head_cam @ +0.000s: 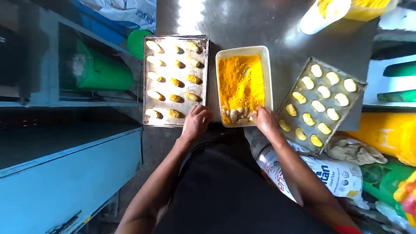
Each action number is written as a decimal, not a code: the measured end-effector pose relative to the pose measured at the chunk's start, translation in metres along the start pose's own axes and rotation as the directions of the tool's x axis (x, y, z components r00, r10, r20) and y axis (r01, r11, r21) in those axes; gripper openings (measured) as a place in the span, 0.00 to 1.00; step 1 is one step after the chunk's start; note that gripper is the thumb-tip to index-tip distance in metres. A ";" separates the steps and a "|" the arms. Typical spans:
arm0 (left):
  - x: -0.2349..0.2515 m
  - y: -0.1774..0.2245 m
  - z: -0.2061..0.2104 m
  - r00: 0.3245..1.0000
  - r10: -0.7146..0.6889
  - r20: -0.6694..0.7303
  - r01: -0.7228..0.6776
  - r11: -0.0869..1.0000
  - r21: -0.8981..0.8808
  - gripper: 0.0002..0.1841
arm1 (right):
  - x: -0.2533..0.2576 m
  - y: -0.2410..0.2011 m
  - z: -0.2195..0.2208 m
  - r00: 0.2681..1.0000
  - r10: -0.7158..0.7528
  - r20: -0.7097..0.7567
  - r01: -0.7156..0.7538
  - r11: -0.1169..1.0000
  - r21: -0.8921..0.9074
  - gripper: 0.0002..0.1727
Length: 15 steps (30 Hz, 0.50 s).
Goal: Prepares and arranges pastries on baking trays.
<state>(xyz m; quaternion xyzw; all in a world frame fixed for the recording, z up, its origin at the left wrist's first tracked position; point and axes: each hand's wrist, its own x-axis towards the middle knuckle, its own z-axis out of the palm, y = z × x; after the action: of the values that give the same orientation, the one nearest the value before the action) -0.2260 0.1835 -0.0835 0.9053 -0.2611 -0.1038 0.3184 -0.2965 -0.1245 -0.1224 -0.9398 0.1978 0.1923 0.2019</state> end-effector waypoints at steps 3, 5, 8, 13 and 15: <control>0.019 0.019 0.030 0.989 0.127 0.081 -0.128 0.992 0.013 0.10 | 0.007 0.013 0.007 0.988 0.041 0.152 -0.049 0.997 0.052 0.29; 0.028 0.029 0.037 0.983 0.158 0.089 -0.159 0.987 0.003 0.09 | 0.018 0.015 0.000 0.994 0.016 0.112 -0.031 0.990 0.139 0.27; 0.047 0.048 0.037 0.990 0.104 0.092 -0.102 0.994 -0.029 0.09 | 0.029 0.006 -0.022 0.996 -0.021 -0.085 0.039 0.975 0.218 0.22; 0.126 0.058 0.084 0.964 -0.118 0.240 0.115 0.993 0.026 0.19 | 0.045 0.006 0.000 0.964 -0.151 -0.218 0.202 0.950 0.236 0.30; 0.151 0.053 0.109 0.902 -0.267 0.339 0.212 0.959 0.190 0.22 | 0.051 0.000 0.028 0.960 -0.185 -0.209 0.237 0.936 0.259 0.31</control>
<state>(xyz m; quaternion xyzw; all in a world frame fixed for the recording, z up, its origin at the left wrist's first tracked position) -0.1585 0.0101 -0.1376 0.9172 -0.2087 -0.2869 0.1813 -0.2608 -0.1264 -0.1688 -0.9308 0.1382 0.0531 0.3342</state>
